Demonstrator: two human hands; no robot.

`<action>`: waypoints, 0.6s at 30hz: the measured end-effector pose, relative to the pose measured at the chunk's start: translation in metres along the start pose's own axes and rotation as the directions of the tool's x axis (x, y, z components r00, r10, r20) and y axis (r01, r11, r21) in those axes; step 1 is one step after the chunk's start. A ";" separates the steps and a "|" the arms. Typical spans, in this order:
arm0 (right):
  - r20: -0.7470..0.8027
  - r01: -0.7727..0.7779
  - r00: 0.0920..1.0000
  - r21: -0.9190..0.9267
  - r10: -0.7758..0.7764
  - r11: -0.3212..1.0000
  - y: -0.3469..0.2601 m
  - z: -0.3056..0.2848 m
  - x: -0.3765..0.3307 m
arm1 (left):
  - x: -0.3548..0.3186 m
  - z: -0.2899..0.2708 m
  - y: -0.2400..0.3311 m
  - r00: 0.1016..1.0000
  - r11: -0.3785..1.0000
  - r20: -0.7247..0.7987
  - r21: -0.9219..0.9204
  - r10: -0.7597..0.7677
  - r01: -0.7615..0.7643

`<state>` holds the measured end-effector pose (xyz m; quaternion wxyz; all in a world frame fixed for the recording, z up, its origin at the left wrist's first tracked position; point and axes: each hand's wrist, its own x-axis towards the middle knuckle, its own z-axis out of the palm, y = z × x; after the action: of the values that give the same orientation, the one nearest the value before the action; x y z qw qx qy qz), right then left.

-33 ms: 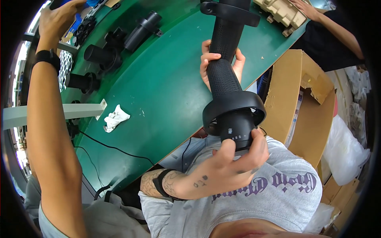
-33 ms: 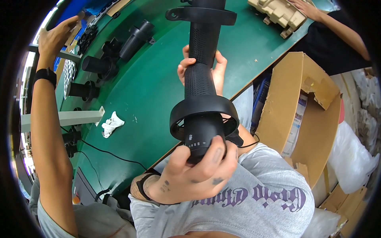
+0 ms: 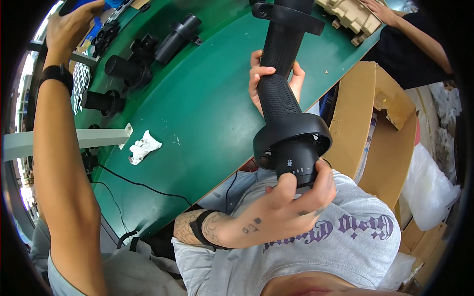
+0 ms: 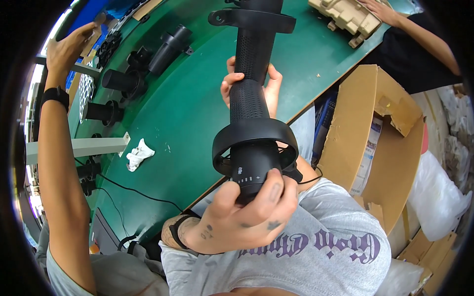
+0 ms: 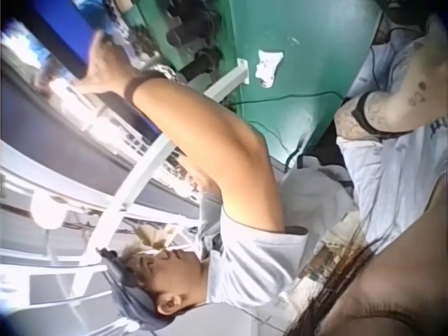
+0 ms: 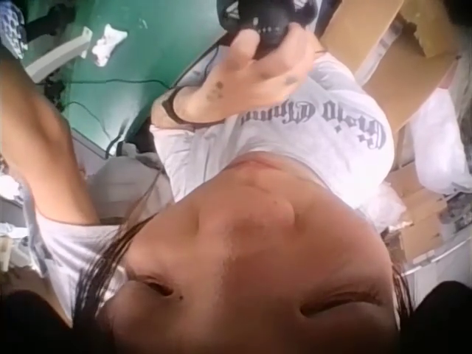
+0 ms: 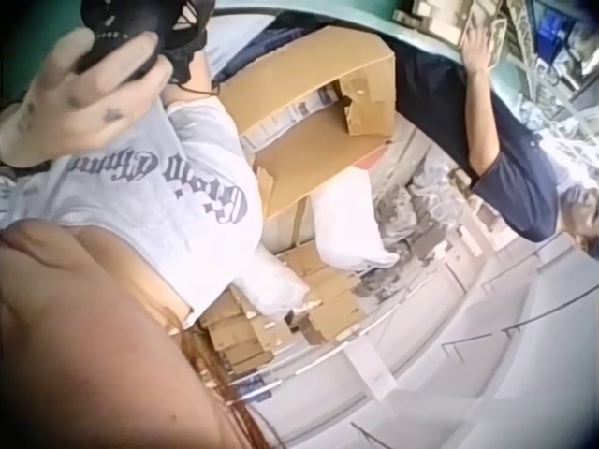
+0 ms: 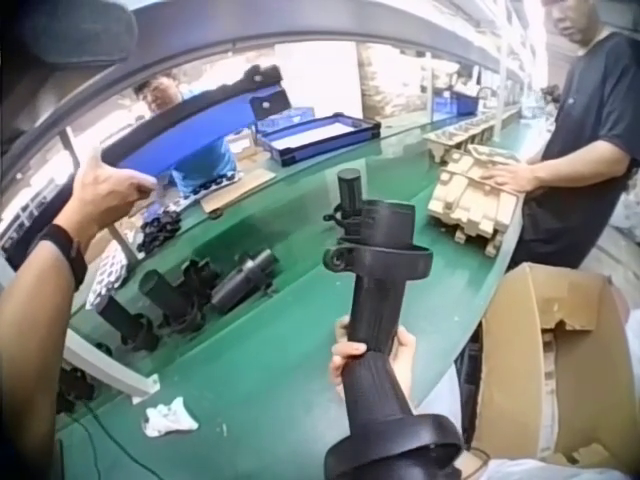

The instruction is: The person picks up a microphone and a shock mount, wipes the microphone with a cloth, and fits the microphone into the shock mount. They repeat this process with several more microphones before placing them back onto the green table.

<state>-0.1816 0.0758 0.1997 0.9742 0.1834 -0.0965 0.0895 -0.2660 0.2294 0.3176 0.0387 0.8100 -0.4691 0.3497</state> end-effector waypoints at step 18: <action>-0.120 0.167 0.854 -0.858 -0.506 0.485 -0.047 0.048 -0.004 | -0.001 -0.005 0.030 0.996 0.924 -0.075 -0.376 0.040 -0.065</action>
<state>-0.1828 0.0142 0.2265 0.9415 -0.2969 0.0909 -0.1308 -0.2924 0.2151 0.3126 0.2000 0.7626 -0.5476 0.2801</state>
